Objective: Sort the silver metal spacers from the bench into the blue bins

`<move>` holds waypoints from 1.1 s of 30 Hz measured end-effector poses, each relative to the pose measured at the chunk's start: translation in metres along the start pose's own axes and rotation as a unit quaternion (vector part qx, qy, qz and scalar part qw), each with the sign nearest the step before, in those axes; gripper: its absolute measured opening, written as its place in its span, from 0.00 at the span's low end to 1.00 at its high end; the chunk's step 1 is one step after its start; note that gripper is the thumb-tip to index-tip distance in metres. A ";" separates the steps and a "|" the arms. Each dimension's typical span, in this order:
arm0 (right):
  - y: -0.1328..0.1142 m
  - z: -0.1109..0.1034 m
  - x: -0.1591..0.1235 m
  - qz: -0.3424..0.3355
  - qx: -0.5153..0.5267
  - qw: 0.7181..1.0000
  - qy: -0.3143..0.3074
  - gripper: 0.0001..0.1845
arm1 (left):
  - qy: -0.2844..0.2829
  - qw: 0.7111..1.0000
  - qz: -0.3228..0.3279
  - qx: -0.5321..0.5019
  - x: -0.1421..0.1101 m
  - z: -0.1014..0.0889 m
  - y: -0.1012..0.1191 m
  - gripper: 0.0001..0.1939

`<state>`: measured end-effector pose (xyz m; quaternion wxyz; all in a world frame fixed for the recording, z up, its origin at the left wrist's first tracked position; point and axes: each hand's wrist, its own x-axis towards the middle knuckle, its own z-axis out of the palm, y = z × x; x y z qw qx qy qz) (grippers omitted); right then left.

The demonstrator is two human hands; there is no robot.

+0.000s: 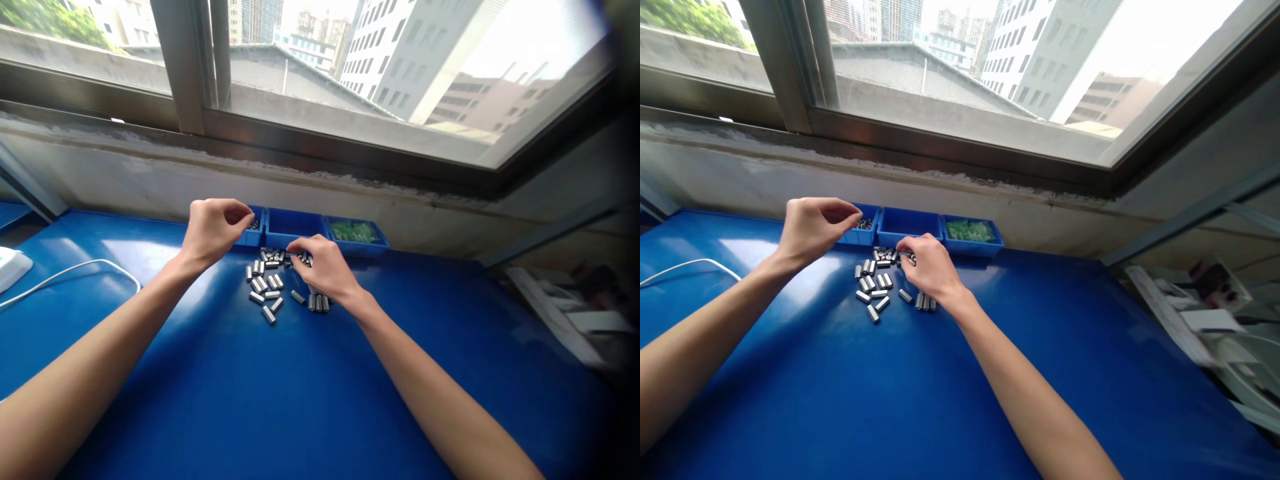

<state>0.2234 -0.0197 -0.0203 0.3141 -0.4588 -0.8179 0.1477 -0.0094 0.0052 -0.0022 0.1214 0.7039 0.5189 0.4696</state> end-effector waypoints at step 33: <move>0.005 0.009 0.006 0.210 0.481 0.850 0.049 0.23 | -0.215 0.971 0.095 -0.054 -0.008 0.012 0.014 0.16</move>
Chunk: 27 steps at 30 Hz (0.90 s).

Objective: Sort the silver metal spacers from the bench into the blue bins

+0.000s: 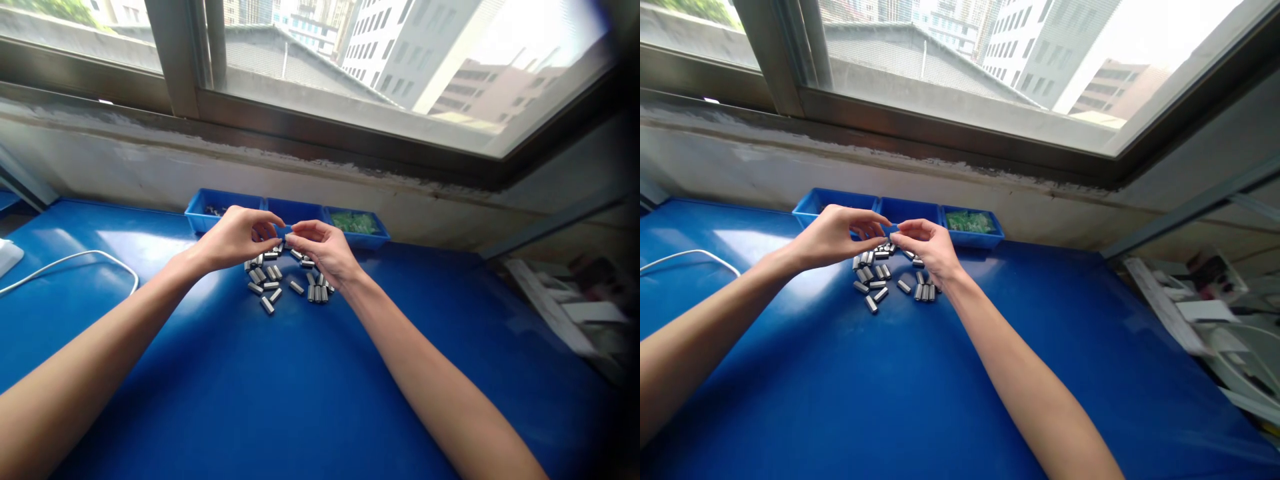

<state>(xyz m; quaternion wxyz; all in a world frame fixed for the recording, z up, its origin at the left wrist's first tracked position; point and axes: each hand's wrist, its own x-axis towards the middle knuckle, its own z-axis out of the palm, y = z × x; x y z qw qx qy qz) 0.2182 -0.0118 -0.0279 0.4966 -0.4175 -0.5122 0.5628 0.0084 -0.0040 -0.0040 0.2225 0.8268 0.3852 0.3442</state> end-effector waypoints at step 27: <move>0.006 0.009 -0.004 -0.040 -0.113 0.993 0.021 0.17 | 0.007 0.999 0.032 -0.006 0.003 -0.008 0.002 0.09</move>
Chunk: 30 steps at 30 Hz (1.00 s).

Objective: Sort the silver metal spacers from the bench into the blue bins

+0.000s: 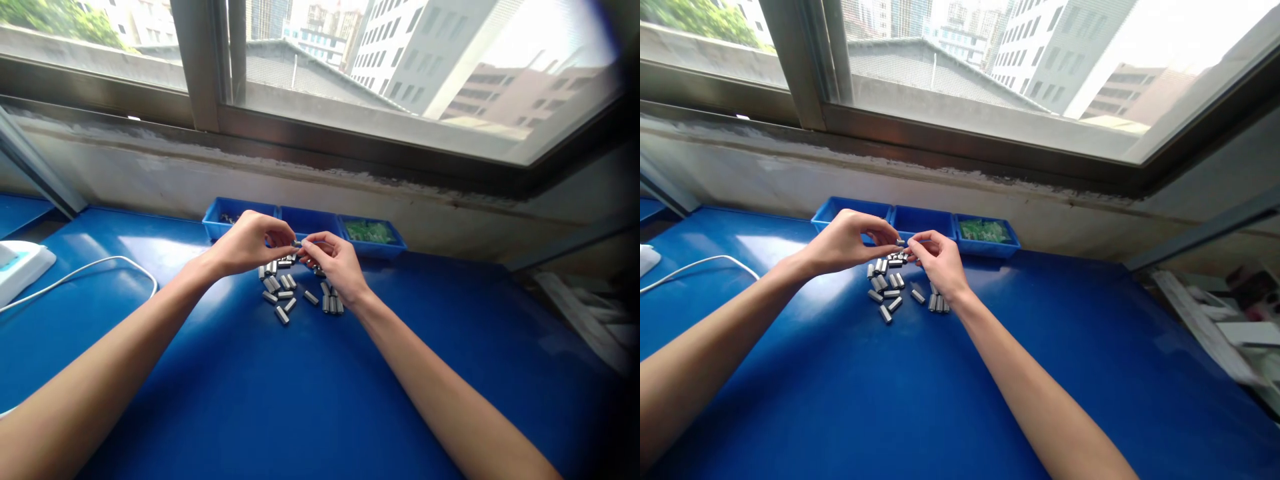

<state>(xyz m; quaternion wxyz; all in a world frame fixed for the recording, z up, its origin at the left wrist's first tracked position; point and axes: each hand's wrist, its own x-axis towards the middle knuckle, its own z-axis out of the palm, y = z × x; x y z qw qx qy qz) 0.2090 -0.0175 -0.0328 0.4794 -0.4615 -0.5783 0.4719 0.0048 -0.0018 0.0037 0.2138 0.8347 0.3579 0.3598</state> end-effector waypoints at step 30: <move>0.013 -0.007 -0.003 -0.273 -0.486 0.823 -0.105 0.17 | -0.150 0.960 -0.030 0.234 -0.007 0.008 -0.024 0.16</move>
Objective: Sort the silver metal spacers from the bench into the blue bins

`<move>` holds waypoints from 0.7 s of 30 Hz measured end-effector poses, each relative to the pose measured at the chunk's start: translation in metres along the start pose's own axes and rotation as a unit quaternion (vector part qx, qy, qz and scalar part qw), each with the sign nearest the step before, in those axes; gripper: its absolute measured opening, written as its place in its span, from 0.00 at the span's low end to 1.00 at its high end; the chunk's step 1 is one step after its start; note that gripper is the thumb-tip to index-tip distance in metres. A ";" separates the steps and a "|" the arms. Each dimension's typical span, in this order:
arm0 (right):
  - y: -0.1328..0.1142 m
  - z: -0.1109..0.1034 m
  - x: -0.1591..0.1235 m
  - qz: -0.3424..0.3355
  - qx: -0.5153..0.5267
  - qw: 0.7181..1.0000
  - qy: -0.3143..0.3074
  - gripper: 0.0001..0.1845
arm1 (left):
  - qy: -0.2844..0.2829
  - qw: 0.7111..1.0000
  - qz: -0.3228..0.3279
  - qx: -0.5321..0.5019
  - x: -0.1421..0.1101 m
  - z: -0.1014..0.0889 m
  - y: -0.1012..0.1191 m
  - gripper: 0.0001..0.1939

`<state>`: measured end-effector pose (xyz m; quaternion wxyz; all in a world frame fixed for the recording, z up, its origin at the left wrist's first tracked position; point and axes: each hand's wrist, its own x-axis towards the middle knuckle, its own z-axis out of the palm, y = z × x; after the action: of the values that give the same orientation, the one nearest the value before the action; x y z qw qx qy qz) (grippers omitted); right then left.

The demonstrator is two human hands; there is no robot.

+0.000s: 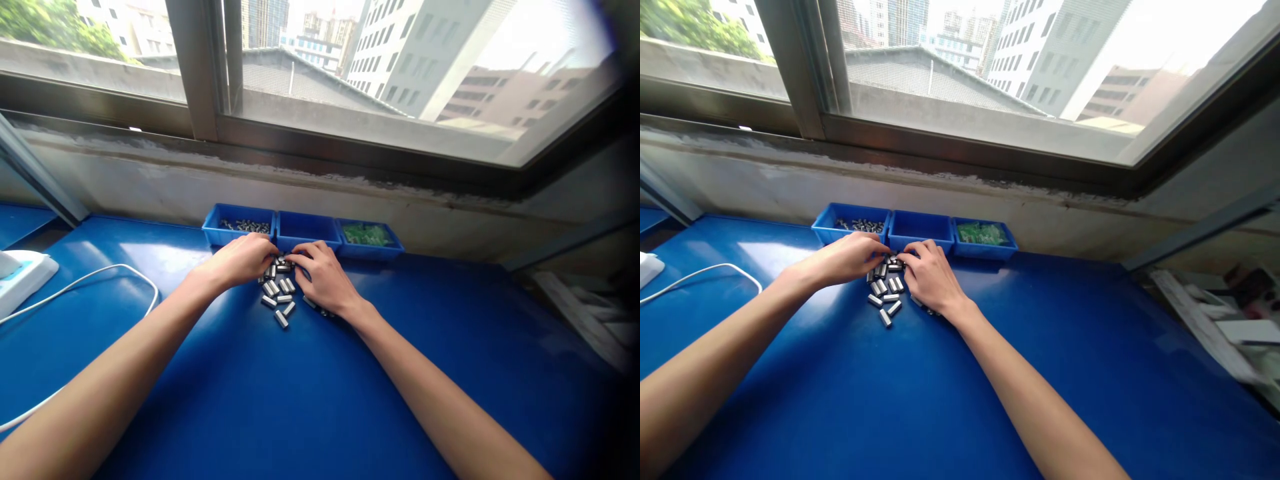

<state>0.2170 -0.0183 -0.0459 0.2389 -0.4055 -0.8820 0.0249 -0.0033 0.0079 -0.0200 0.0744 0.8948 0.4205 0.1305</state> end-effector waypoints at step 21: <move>-0.004 -0.006 0.000 -0.042 -0.024 0.998 -0.048 0.24 | 0.002 0.997 0.028 -0.066 0.000 -0.011 0.006 0.14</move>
<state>0.2170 -0.0223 -0.0395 0.1872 -0.3717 -0.9092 0.0132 -0.0018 0.0042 -0.0075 0.1290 0.8993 0.3855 0.1613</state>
